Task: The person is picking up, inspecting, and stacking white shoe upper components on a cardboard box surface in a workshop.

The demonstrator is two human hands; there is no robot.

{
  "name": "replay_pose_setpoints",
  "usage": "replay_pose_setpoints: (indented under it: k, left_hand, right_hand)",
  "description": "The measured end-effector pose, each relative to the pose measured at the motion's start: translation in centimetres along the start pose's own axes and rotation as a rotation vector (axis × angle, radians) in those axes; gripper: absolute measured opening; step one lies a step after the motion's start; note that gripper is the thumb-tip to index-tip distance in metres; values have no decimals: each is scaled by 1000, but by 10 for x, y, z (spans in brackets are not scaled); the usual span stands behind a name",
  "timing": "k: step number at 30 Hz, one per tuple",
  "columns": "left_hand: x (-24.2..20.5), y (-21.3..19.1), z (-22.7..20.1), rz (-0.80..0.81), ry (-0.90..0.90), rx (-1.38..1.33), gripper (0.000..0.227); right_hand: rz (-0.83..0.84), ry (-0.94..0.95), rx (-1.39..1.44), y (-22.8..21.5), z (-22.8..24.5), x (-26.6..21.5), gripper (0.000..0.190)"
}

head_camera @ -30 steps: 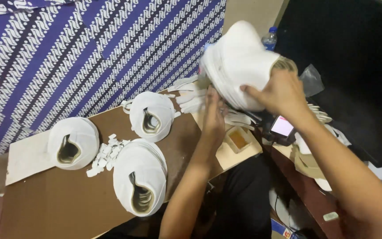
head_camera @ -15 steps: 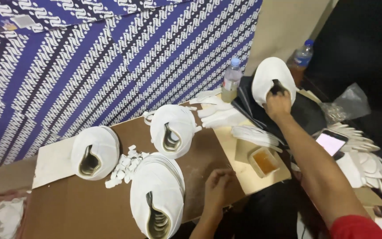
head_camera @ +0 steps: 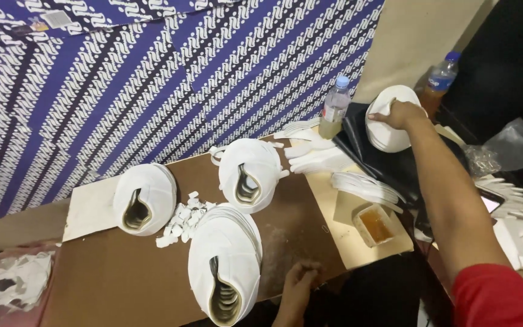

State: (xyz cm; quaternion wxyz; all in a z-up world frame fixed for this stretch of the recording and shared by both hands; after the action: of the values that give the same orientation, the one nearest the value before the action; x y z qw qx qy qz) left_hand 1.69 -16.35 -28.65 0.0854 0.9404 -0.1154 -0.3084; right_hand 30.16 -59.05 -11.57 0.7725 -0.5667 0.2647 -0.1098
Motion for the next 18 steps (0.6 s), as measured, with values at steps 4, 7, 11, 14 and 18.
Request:
replay_pose_setpoints:
  k: [4, 7, 11, 14, 18]
  left_hand:
    - [12, 0, 13, 43, 66, -16, 10]
    - [-9, 4, -5, 62, 29, 28, 15]
    - [-8, 9, -5, 81, 54, -23, 14]
    - [-28, 20, -17, 88, 72, -2, 13]
    - [-67, 35, -50, 178, 163, 37, 11]
  right_hand:
    - [51, -42, -48, 7, -3, 18, 112]
    - [250, -57, -165, 18, -14, 16, 117]
    - [49, -162, -182, 16, -15, 19, 70]
    - [-284, -270, -285, 29, -16, 10, 56]
    - [-785, -452, -494, 36, -11, -6, 83]
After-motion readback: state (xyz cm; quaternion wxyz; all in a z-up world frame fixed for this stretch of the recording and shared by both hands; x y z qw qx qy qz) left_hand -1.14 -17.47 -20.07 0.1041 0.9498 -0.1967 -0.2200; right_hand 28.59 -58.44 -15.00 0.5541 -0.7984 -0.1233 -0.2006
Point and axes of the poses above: each hand's wrist, its own x-axis towards the middle knuckle, its own y-axis out of the palm, z = x × y, the point moved 8 cm from there along x, towards the middle knuckle, and after that the axes turned 6 degrees about x, right-handed, at the moved point
